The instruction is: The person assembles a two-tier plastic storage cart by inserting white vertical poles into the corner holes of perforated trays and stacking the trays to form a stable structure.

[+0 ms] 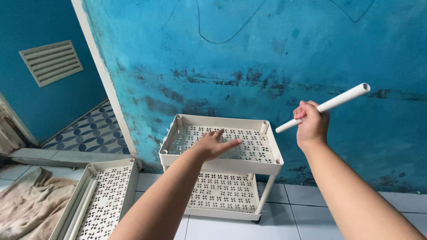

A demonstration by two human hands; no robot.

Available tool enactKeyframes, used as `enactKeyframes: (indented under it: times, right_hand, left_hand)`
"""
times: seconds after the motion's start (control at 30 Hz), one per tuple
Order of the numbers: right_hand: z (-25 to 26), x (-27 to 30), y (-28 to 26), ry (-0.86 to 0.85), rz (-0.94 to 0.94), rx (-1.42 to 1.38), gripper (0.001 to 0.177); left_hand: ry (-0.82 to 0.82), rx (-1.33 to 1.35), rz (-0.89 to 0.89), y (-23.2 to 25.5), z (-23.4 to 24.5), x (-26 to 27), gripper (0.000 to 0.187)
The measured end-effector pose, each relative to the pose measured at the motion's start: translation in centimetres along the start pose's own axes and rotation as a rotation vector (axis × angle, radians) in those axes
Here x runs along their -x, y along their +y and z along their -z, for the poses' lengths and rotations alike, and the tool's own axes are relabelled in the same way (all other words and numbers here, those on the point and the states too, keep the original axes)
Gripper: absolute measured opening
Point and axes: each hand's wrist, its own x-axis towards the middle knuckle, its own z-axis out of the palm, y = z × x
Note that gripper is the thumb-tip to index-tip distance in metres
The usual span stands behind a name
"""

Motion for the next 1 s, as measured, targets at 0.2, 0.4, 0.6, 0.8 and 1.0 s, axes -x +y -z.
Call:
enactKeyframes:
  times: [0.2, 0.4, 0.6, 0.8, 1.0]
  right_hand:
    - [-0.4, -4.6, 5.7, 0.037, -0.003, -0.089, 0.032]
    - [-1.8, -5.3, 7.9, -0.025, -0.066, 0.108, 0.034]
    - [-3.2, -7.9, 7.2, -0.170, -0.363, 0.369, 0.045]
    - [-3.4, -10.0, 7.9, -0.188, -0.500, 0.356, 0.045]
    - [-2.4, -10.4, 9.1, -0.190, -0.509, 0.336, 0.038]
  left_hand:
    - [0.000, -0.226, 0.104, -0.4, -1.1, 0.0, 0.127]
    - [-0.116, -0.263, 0.172, 1.0, 0.2, 1.2, 0.125]
    - [-0.156, -0.292, 0.215, 1.5, 0.8, 1.5, 0.125]
    - [-0.169, -0.311, 0.264, 2.1, 1.1, 1.6, 0.117]
    - [-0.052, -0.267, 0.282, 1.0, 0.2, 0.8, 0.110]
